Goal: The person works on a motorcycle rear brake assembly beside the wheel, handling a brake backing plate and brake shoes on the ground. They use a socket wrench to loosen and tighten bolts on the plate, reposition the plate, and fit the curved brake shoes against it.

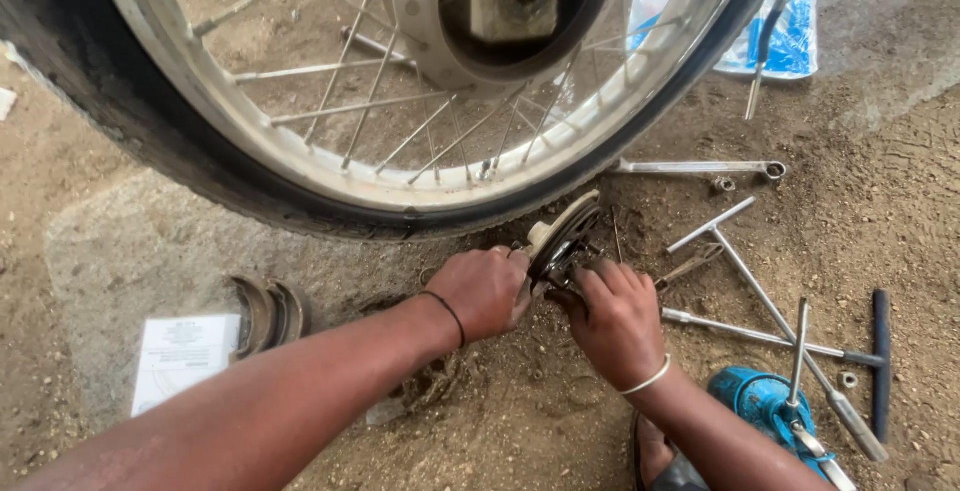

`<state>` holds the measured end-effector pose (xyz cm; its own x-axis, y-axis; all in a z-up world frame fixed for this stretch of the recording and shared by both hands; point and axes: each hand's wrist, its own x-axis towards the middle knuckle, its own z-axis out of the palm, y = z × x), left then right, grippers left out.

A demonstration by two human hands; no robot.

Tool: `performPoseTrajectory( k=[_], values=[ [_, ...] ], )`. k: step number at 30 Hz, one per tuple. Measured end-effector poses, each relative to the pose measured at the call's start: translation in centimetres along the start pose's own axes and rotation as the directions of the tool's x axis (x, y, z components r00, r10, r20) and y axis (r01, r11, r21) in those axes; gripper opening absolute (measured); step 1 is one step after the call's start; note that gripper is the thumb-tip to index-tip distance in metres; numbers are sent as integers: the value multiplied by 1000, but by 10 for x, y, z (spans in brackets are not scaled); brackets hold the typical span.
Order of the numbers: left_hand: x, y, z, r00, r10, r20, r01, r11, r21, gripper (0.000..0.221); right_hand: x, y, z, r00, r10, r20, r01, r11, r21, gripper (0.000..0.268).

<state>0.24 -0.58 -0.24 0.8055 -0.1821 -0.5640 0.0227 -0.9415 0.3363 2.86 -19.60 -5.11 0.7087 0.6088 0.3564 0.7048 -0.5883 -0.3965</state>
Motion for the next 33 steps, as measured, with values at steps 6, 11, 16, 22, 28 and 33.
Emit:
performPoseTrajectory(
  k=[6, 11, 16, 22, 28, 33],
  values=[
    [-9, -2, 0, 996, -94, 4, 93, 984, -150, 23, -6, 5, 10, 998, 67, -8, -67, 997, 39, 28],
    [-18, 3, 17, 984, -166, -69, 126, 909, -398, 22, -12, 5, 8, 959, 267, 100, -280, 948, 152, 35],
    [-12, 2, 40, 985, -86, -152, 24, 930, -367, 27, -15, 1, -7, 895, 393, 212, -434, 878, 201, 38],
    [-15, 15, 34, 970, -163, -181, 47, 854, -517, 30, -22, -16, -10, 873, 425, 238, -472, 859, 197, 81],
    [-26, 34, 7, 954, -299, -27, 220, 755, -617, 26, -44, -23, 22, 840, 457, 293, -528, 814, 241, 102],
    [-18, 35, 10, 979, -191, -67, 134, 861, -491, 31, -63, -11, 57, 939, 343, 40, -341, 902, 265, 117]
  ],
)
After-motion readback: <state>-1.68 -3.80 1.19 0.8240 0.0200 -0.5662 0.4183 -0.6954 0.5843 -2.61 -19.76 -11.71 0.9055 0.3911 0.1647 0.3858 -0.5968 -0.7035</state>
